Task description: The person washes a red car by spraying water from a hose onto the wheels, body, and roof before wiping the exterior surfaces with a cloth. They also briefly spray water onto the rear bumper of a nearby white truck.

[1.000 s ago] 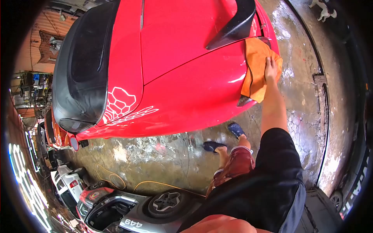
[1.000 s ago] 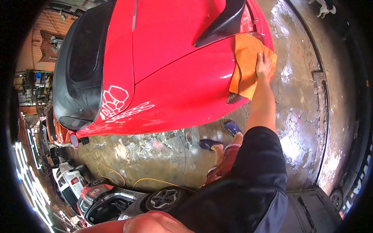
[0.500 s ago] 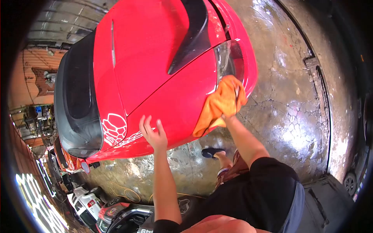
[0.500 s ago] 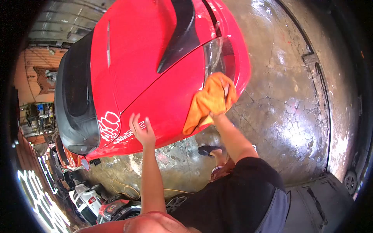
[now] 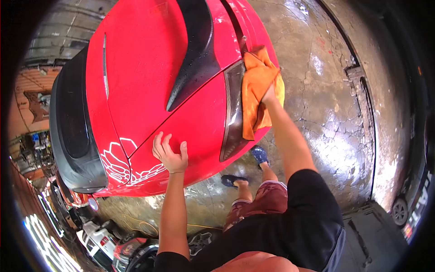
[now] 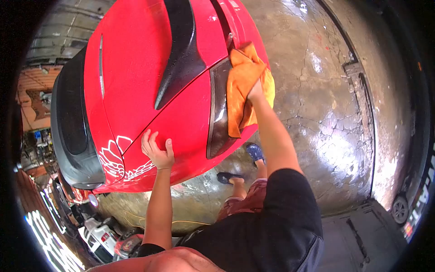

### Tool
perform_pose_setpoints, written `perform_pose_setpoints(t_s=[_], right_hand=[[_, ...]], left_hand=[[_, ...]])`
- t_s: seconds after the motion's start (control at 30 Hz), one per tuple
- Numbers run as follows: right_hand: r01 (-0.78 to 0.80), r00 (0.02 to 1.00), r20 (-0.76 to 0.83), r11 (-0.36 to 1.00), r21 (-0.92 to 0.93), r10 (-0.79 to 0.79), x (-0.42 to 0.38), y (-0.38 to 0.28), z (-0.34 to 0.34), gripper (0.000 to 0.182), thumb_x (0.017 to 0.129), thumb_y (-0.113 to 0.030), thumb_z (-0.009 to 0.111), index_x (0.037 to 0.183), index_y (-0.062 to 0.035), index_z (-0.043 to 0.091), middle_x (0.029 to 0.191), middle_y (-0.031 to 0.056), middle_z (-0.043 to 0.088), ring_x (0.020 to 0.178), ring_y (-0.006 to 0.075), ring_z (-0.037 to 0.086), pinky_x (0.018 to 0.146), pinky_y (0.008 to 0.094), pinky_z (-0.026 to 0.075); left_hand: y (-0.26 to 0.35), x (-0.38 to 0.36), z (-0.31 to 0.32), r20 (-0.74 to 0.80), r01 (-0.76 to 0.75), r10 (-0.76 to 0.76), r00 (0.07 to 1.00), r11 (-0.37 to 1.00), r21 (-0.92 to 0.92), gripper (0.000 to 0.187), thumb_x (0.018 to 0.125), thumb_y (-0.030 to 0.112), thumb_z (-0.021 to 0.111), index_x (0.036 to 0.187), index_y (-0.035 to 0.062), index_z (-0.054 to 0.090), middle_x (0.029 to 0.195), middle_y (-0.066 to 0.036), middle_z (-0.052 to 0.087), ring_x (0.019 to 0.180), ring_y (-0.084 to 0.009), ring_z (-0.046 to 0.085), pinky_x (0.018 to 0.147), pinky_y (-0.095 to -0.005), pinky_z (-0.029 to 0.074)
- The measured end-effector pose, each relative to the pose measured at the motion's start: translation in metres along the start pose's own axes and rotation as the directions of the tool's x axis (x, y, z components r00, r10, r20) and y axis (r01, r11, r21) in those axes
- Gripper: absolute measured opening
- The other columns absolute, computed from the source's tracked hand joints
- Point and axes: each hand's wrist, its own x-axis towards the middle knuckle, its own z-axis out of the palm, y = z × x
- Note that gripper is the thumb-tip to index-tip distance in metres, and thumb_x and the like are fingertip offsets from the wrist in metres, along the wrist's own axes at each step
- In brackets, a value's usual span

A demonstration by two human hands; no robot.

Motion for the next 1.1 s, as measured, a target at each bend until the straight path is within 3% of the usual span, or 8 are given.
perform_pose_setpoints(t_s=[0.13,0.4,0.63,0.8,0.93,0.97,1.03,1.1], right_hand=[[0.190,0.972,-0.122,0.978,-0.085,-0.199,-0.113,0.062,0.019,0.056,0.114,-0.040,0.028,0.164,-0.0145,0.037,0.167,0.0083,0.041,0.153,0.0303,0.037,0.127,0.0490,0.029],[-0.169,0.951,-0.308,0.786,-0.594,-0.027,-0.191,0.096,0.050,0.056,0.111,-0.040,0.035,0.160,-0.0153,0.044,0.170,0.0121,0.032,0.155,0.0390,0.028,0.125,0.0583,0.025],[0.206,0.941,0.210,-0.044,-0.978,-0.264,-0.205,0.069,0.076,0.055,0.108,-0.040,0.041,0.157,-0.0161,0.050,0.173,0.0154,0.024,0.157,0.0467,0.021,0.124,0.0665,0.022],[0.922,0.370,0.848,-0.040,-0.385,0.379,-0.264,0.180,0.253,0.055,0.106,-0.040,0.045,0.155,-0.0167,0.055,0.175,0.0178,0.019,0.158,0.0522,0.015,0.123,0.0723,0.019],[0.896,0.019,0.603,-0.281,0.344,0.798,-0.270,0.310,0.359,0.055,0.104,-0.040,0.048,0.153,-0.0171,0.058,0.177,0.0196,0.015,0.159,0.0566,0.011,0.122,0.0769,0.017],[0.988,-0.139,0.574,0.074,0.136,0.807,-0.258,0.289,0.378,0.047,0.102,-0.028,0.056,0.147,-0.0145,0.063,0.166,0.0244,0.039,0.157,0.0522,0.024,0.124,0.0734,0.016],[0.877,-0.159,0.606,0.394,-0.277,0.780,-0.219,0.274,0.387,0.040,0.103,-0.015,0.060,0.141,-0.0083,0.066,0.145,0.0221,0.063,0.149,0.0384,0.047,0.125,0.0580,0.031],[0.683,0.354,0.659,0.298,-0.667,0.664,-0.212,0.231,0.405,0.031,0.105,-0.014,0.064,0.134,-0.0024,0.070,0.126,0.0143,0.075,0.123,0.0255,0.069,0.114,0.0417,0.048]], left_hand=[[0.001,0.000,0.005,-0.023,0.003,-0.004,1.000,1.000,-0.028,0.062,0.092,0.058,0.072,0.125,0.0063,0.066,0.148,-0.016,0.054,0.137,-0.0413,0.049,0.113,-0.0576,0.034],[0.015,-0.014,-0.014,-0.187,0.055,-0.082,0.979,0.988,-0.144,0.058,0.079,0.053,0.085,0.121,0.0144,0.069,0.139,-0.010,0.060,0.130,-0.0376,0.055,0.108,-0.0581,0.038],[0.173,-0.150,-0.005,-0.350,-0.158,-0.054,0.935,0.820,-0.550,0.046,0.083,0.037,0.087,0.120,0.0147,0.069,0.134,-0.009,0.063,0.124,-0.0373,0.062,0.106,-0.0571,0.046],[0.124,-0.136,-0.064,-0.242,0.420,-0.524,0.817,0.827,-0.374,0.048,0.089,0.036,0.080,0.127,0.0110,0.066,0.143,-0.016,0.057,0.136,-0.0413,0.051,0.112,-0.0569,0.041],[0.055,-0.160,-0.081,-0.321,0.731,-0.849,0.420,0.526,-0.435,0.055,0.096,0.032,0.071,0.143,0.0063,0.057,0.155,-0.024,0.045,0.144,-0.0471,0.042,0.118,-0.0614,0.033],[0.035,-0.174,-0.067,-0.368,0.723,-0.873,0.321,0.477,-0.500,0.057,0.097,0.031,0.069,0.146,0.0055,0.055,0.157,-0.025,0.043,0.145,-0.0479,0.040,0.119,-0.0624,0.031],[0.041,-0.192,-0.019,-0.206,0.675,-0.935,0.288,0.351,-0.649,0.078,0.101,0.045,0.065,0.164,0.0108,0.035,0.171,-0.027,0.022,0.158,-0.0502,0.018,0.125,-0.0681,0.015],[0.055,-0.182,0.028,-0.037,0.715,-0.971,0.236,0.200,-0.670,0.091,0.098,0.056,0.066,0.169,0.0152,0.026,0.176,-0.026,0.009,0.162,-0.0497,0.005,0.123,-0.0740,0.009]])
